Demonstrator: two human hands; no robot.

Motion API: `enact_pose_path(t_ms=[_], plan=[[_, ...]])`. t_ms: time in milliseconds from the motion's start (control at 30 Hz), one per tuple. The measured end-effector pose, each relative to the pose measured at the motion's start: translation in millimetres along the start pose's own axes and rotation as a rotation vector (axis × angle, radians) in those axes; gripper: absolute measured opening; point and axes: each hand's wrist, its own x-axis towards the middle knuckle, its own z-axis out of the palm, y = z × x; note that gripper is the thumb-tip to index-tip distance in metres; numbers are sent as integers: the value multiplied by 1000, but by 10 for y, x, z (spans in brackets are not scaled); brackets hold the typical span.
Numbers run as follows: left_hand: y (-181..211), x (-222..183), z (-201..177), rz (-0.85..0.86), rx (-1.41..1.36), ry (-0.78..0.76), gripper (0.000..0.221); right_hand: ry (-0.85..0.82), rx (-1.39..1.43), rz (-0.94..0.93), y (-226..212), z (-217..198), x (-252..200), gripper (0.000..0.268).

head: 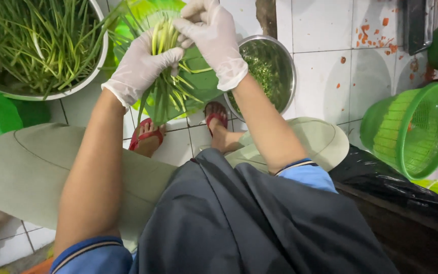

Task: A person wearing gloves is chopping bunches of green onions into small pieces using a knife and a green cutting board while sitting on the floor.

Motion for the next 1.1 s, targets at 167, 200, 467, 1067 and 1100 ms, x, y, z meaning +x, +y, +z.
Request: enact_pose_path(t_ms=[167,200,467,1067,1100], plan=[[19,31,9,28,-43,-63,23,-107,-96,-139,-71,47,-38,16],[36,28,18,27,-43,-67,23,-103,-97,-138,-25,19,-29,16],[341,-83,25,27,150,98,16,-661,-2259,-287,1673,-555,-38,67],[-155,139,-99,26,316,145,7,-136,-680,282,1207,-1087,-560,16],[-267,207,-157,26,319,141,7,-131,-679,282,1147,-1117,-551,16]])
